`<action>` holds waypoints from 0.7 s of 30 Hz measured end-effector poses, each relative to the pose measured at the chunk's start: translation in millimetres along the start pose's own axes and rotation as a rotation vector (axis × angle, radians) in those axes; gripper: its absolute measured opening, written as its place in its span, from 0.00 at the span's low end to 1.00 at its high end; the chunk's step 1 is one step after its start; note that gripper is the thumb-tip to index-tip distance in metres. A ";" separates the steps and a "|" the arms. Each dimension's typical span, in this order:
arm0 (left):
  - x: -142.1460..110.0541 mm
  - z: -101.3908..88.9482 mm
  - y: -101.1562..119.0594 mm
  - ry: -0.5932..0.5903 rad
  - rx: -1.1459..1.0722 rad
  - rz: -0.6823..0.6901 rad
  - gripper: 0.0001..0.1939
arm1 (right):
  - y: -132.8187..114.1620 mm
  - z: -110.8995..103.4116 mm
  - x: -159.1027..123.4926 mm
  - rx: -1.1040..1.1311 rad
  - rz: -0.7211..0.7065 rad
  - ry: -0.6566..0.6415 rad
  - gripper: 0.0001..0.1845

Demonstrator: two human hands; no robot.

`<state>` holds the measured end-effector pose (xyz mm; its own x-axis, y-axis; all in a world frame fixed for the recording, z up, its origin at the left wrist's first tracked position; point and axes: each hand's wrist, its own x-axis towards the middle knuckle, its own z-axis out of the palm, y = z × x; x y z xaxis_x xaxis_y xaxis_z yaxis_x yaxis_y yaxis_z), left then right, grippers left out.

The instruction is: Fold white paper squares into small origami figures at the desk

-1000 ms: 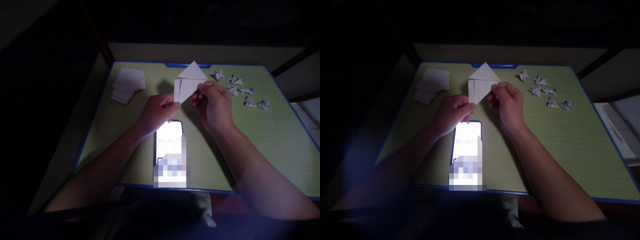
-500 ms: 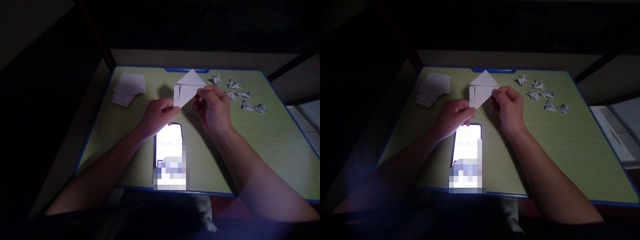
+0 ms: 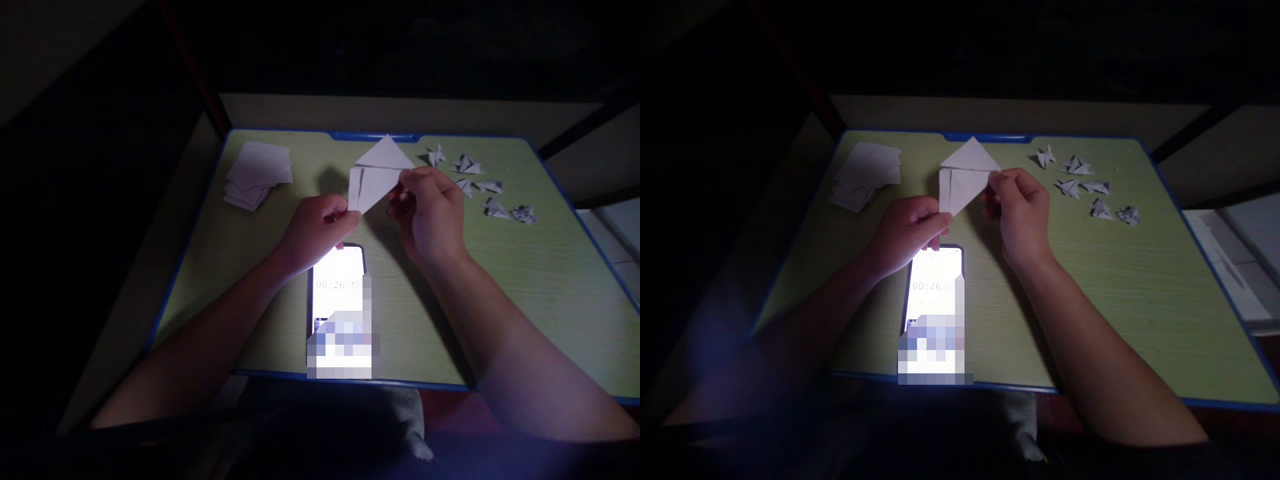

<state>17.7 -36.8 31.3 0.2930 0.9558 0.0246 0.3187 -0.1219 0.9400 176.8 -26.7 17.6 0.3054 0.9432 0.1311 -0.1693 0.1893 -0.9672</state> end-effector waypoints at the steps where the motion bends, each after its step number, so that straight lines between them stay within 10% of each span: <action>1: 0.0 -0.1 -0.2 -0.005 -0.002 0.004 0.13 | 0.1 -0.4 0.4 0.000 0.001 0.004 0.11; 21: -0.6 -1.1 -2.4 0.016 0.012 0.053 0.13 | -1.6 1.0 -1.5 0.016 0.006 -0.011 0.10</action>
<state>15.8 -36.7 29.5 0.2948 0.9522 0.0794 0.3138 -0.1750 0.9332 175.7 -28.1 19.2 0.2944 0.9471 0.1276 -0.1859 0.1877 -0.9645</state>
